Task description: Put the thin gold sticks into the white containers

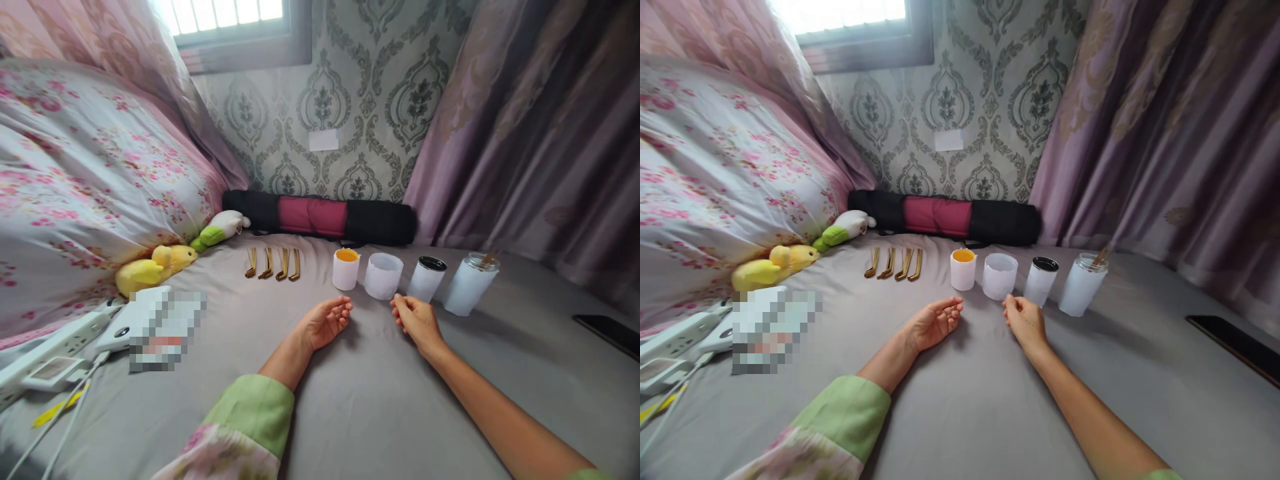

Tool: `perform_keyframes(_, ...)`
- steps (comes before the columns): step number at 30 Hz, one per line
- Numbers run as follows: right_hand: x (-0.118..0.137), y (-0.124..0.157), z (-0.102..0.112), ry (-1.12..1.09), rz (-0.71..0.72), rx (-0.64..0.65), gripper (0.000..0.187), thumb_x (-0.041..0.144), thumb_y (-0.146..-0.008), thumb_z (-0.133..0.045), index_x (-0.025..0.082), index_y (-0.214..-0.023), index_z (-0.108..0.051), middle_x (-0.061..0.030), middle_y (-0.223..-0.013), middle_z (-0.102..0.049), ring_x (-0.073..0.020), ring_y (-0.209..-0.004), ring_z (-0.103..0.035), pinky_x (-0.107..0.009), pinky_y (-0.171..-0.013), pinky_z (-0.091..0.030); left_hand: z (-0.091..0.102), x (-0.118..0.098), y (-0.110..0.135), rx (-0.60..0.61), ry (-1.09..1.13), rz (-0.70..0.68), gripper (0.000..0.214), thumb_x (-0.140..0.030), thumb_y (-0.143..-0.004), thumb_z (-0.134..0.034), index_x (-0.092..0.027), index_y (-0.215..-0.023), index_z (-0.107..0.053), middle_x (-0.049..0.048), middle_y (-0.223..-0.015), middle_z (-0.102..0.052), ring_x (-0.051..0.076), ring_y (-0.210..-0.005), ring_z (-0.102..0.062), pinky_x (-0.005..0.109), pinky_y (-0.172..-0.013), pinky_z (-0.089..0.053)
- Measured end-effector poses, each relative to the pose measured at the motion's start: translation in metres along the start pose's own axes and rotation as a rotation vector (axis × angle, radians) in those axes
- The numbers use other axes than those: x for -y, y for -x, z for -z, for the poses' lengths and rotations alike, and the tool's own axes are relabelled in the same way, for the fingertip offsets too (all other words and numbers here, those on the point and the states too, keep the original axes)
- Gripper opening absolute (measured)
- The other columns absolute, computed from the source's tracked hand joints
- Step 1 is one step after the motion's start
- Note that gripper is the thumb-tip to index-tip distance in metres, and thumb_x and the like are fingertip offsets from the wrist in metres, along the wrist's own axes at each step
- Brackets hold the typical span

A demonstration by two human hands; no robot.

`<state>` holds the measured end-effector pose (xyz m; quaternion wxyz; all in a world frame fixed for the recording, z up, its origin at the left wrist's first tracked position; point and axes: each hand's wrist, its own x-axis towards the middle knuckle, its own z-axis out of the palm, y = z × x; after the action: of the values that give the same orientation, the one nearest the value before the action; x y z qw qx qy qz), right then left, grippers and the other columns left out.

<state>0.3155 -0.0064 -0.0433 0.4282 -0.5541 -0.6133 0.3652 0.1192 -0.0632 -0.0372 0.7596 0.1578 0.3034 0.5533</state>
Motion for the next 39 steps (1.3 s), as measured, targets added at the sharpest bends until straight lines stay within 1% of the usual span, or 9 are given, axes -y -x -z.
perform_keyframes(4, -0.007, 0.001, -0.002, 0.030, 0.016, 0.007, 0.042, 0.052, -0.072, -0.043, 0.013, -0.069, -0.060, -0.0026, -0.055, -0.055, -0.0090, -0.039, -0.048, -0.019, -0.036, -0.033, 0.000, 0.000, -0.001, 0.001, -0.007, -0.003, 0.011, -0.014, -0.073, -0.056, -0.008, -0.082, -0.056, 0.0040, -0.069, -0.057, 0.005, -0.054, -0.050, 0.015, -0.051, -0.042)
perform_keyframes(10, -0.013, 0.001, -0.003, 0.115, 0.105, -0.016, 0.047, 0.054, -0.072, -0.040, 0.013, -0.067, -0.062, -0.0044, -0.052, -0.057, -0.0115, -0.042, -0.049, -0.021, -0.041, -0.036, 0.001, -0.002, -0.001, -0.018, -0.024, -0.014, 0.009, -0.013, -0.073, -0.056, -0.009, -0.081, -0.056, 0.0043, -0.071, -0.058, 0.004, -0.054, -0.050, 0.014, -0.050, -0.042)
perform_keyframes(15, -0.017, 0.000, -0.003, 0.129, 0.140, -0.026, 0.047, 0.053, -0.073, -0.039, 0.014, -0.065, -0.063, -0.0052, -0.052, -0.058, -0.0129, -0.046, -0.051, -0.022, -0.044, -0.036, 0.002, -0.005, -0.003, -0.078, -0.079, -0.068, 0.009, -0.012, -0.072, -0.056, -0.009, -0.081, -0.055, 0.0044, -0.070, -0.058, 0.004, -0.053, -0.051, 0.014, -0.049, -0.042)
perform_keyframes(19, -0.020, -0.001, -0.002, 0.142, 0.156, -0.021, 0.045, 0.051, -0.075, -0.037, 0.015, -0.065, -0.062, -0.0038, -0.051, -0.057, -0.0127, -0.046, -0.051, -0.022, -0.046, -0.036, 0.001, -0.007, -0.006, -0.174, -0.180, -0.115, 0.008, -0.012, -0.072, -0.055, -0.009, -0.079, -0.055, 0.0039, -0.068, -0.057, 0.004, -0.051, -0.050, 0.014, -0.047, -0.041)
perform_keyframes(25, -0.022, -0.002, -0.003, 0.153, 0.177, -0.021, 0.046, 0.050, -0.076, -0.036, 0.014, -0.065, -0.062, -0.0042, -0.052, -0.057, -0.0127, -0.047, -0.051, -0.022, -0.046, -0.036, 0.006, -0.013, -0.019, -0.264, -0.321, -0.184, 0.009, -0.011, -0.069, -0.059, -0.009, -0.076, -0.054, 0.0030, -0.065, -0.057, 0.004, -0.047, -0.051, 0.014, -0.044, -0.041)
perform_keyframes(32, -0.019, 0.000, -0.002, 0.163, 0.177, -0.019, 0.044, 0.049, -0.076, -0.036, 0.015, -0.065, -0.062, -0.0045, -0.055, -0.060, -0.0124, -0.047, -0.051, -0.022, -0.047, -0.037, 0.017, -0.032, -0.029, -0.367, -0.561, -0.287, 0.010, -0.012, -0.067, -0.060, -0.011, -0.071, -0.051, 0.0041, -0.061, -0.057, 0.005, -0.044, -0.050, 0.014, -0.040, -0.037)
perform_keyframes(39, -0.019, 0.001, -0.001, 0.173, 0.185, -0.018, 0.045, 0.049, -0.077, -0.035, 0.015, -0.065, -0.061, -0.0046, -0.054, -0.059, -0.0126, -0.046, -0.051, -0.022, -0.046, -0.036, 0.018, -0.048, -0.031, -0.481, -0.828, -0.342, 0.011, -0.016, -0.068, -0.059, -0.012, -0.068, -0.049, 0.0029, -0.057, -0.056, 0.005, -0.041, -0.047, 0.016, -0.038, -0.033)
